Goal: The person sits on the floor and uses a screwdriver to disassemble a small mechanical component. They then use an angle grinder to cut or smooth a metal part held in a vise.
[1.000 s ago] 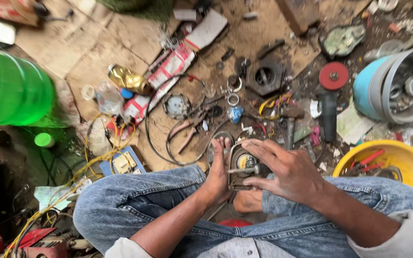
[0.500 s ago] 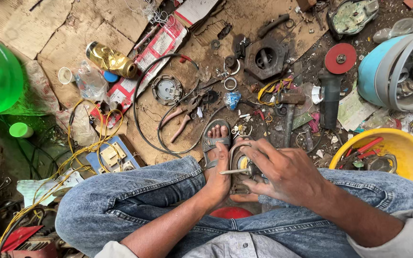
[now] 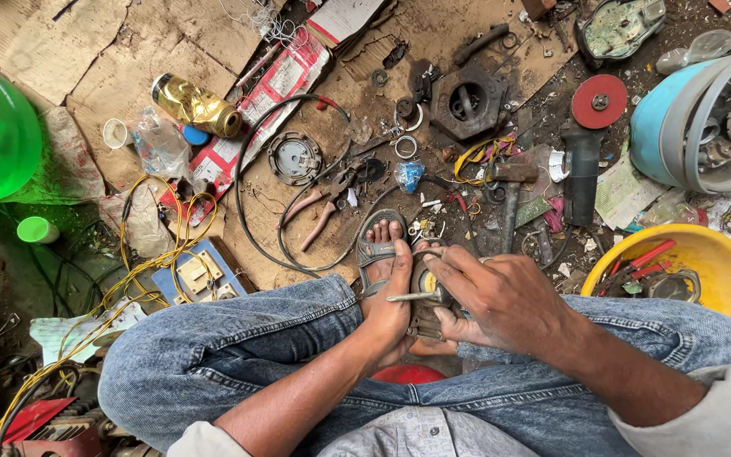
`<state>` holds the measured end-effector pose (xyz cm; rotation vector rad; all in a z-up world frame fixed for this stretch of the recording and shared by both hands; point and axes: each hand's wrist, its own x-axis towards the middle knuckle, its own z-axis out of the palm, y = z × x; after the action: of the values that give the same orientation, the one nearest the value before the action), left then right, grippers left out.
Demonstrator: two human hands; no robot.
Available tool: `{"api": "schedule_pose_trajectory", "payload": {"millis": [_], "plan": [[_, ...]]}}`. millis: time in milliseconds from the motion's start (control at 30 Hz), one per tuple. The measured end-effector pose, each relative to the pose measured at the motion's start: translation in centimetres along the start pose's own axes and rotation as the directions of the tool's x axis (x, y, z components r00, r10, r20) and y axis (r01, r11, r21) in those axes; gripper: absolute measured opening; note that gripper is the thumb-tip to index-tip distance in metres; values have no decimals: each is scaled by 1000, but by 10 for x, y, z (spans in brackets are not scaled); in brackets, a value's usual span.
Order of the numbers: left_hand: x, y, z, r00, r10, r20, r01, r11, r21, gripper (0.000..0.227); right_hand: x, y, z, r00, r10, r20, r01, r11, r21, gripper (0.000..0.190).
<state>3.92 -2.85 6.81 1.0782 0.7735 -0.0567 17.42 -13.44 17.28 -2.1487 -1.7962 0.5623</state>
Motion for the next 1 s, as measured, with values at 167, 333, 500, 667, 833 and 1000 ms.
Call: {"api": "schedule_pose_trajectory", "payload": {"millis": [167, 333, 500, 667, 833, 1000], "plan": [[-3, 2, 1, 1000, -23, -22, 19, 987, -158, 75, -2, -2, 4, 999, -12, -51, 11, 1000, -23, 67], [1, 4, -3, 996, -67, 56, 83, 931, -357, 81, -1, -3, 11, 987, -20, -161, 25, 999, 32, 62], [0, 20, -13, 975, -104, 198, 191, 850, -491, 74, -3, -3, 2, 992, 62, -113, -50, 993, 103, 57], [-3, 60, -33, 938, 55, 342, 237, 620, -748, 61, -18, -7, -18, 968, 122, -221, -72, 972, 223, 50], [0, 81, -37, 951, 161, 263, 116, 602, -790, 60, -23, -13, -3, 988, 140, -61, -129, 979, 159, 61], [3, 74, -35, 954, 155, 257, 97, 651, -753, 61, -26, -11, 4, 986, 115, -122, -102, 989, 107, 62]]}}
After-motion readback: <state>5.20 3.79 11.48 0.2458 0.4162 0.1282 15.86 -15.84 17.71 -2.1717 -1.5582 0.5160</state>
